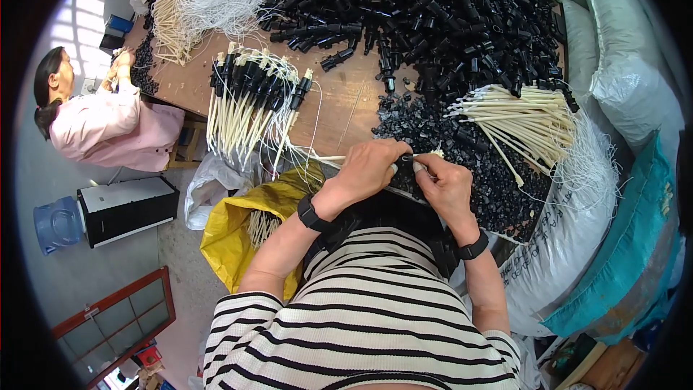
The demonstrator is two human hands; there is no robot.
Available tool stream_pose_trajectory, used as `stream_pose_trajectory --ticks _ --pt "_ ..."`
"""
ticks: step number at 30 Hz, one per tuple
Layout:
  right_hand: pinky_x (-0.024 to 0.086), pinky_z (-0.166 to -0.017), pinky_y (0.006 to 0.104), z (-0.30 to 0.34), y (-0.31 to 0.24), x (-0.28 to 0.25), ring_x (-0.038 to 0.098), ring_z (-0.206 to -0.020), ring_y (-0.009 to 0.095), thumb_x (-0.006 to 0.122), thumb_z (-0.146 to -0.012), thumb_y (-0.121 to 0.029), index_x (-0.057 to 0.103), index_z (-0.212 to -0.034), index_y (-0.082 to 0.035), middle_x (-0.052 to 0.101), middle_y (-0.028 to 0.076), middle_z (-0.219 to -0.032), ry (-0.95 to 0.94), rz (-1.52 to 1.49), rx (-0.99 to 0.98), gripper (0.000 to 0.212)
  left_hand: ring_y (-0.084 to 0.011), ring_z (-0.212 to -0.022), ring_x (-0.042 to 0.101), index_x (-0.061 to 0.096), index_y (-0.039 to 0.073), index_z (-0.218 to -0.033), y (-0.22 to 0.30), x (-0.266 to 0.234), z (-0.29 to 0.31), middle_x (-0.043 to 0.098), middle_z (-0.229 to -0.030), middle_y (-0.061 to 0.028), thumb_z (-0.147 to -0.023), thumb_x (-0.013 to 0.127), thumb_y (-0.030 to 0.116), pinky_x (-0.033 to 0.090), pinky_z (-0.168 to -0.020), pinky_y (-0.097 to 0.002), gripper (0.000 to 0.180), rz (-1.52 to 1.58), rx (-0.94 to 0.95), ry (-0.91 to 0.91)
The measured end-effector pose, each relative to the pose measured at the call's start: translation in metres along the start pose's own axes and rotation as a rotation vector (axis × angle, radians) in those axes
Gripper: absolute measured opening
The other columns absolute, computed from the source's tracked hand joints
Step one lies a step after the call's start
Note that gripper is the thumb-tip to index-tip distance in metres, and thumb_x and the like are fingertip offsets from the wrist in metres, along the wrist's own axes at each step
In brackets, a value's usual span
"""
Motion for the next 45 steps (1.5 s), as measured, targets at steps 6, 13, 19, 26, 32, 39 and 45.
stream_pose_trajectory --ticks 6,13,19,26,32,39,45 --pt "0.048 -0.052 0.0366 0.002 -0.014 0.011 0.062 -0.058 0.032 0.06 -0.083 -0.002 0.064 -0.103 -0.004 0.063 0.016 -0.072 -0.153 -0.048 -0.104 0.02 -0.0376 -0.091 0.063 0.055 0.009 -0.117 0.001 0.01 -0.003 0.065 -0.094 -0.0173 -0.074 0.058 0.0 0.048 -0.075 -0.0448 0.044 0.106 -0.117 -0.254" --pt "0.05 -0.054 0.0398 0.004 -0.021 0.007 0.065 -0.064 0.033 0.062 -0.081 -0.003 0.063 -0.103 -0.006 0.065 0.014 -0.075 -0.038 0.023 -0.131 0.022 -0.0248 -0.078 0.058 0.063 0.005 -0.087 0.013 -0.032 0.002 0.06 -0.078 -0.0068 -0.066 0.065 -0.006 0.047 -0.068 -0.0329 0.023 0.301 0.229 0.268" --pt "0.048 -0.051 0.037 0.009 0.0 0.012 0.064 -0.059 0.029 0.063 -0.082 -0.007 0.069 -0.097 -0.009 0.063 0.014 -0.066 -0.081 -0.064 0.027 0.016 -0.0263 -0.089 0.062 0.065 0.007 -0.086 0.023 -0.031 -0.004 0.065 -0.094 -0.0051 -0.064 0.069 -0.003 0.05 -0.076 -0.036 0.024 0.021 0.404 0.296" --pt "0.038 -0.047 0.0278 0.013 0.022 -0.003 0.05 -0.046 0.012 0.064 -0.084 -0.008 0.07 -0.092 -0.004 0.053 0.007 -0.054 0.02 -0.195 0.206 0.011 -0.0277 -0.102 0.061 0.068 0.009 -0.098 -0.071 -0.056 -0.015 0.063 -0.114 -0.0088 -0.07 0.065 -0.002 0.051 -0.088 -0.037 0.03 -0.067 0.175 0.371" --pt "0.022 -0.05 0.0206 0.016 0.046 0.013 0.027 -0.057 0.0 0.061 -0.09 -0.006 0.068 -0.092 0.001 0.038 -0.012 -0.061 -0.097 -0.44 0.447 0.011 -0.0165 -0.078 0.065 0.066 0.003 -0.097 -0.109 -0.084 0.013 0.068 -0.09 -0.0062 -0.074 0.064 -0.005 0.05 -0.069 -0.0274 0.024 0.096 -0.335 0.459" --pt "0.021 -0.05 0.0203 0.014 0.045 0.021 0.027 -0.056 -0.001 0.061 -0.091 -0.007 0.069 -0.092 0.001 0.036 -0.013 -0.06 -0.13 -0.485 0.465 0.011 -0.0188 -0.076 0.065 0.065 0.004 -0.103 -0.091 -0.077 -0.003 0.066 -0.083 -0.0083 -0.073 0.064 -0.005 0.051 -0.068 -0.0304 0.031 -0.126 -0.167 0.435" --pt "0.03 -0.049 0.0214 0.019 0.054 0.02 0.038 -0.055 0.0 0.061 -0.087 -0.007 0.067 -0.087 0.002 0.05 -0.007 -0.059 -0.07 -0.523 0.579 0.01 -0.0228 -0.073 0.063 0.064 0.006 -0.108 -0.03 -0.04 -0.013 0.064 -0.082 -0.0089 -0.07 0.065 -0.005 0.05 -0.068 -0.0339 0.04 0.103 0.081 0.382"
Point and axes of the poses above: each hand's wrist, its own z-axis away from the middle knuckle, its own x-axis out of the palm, y = z × x, the point moved 8 cm from there along -z, towards the middle knuckle
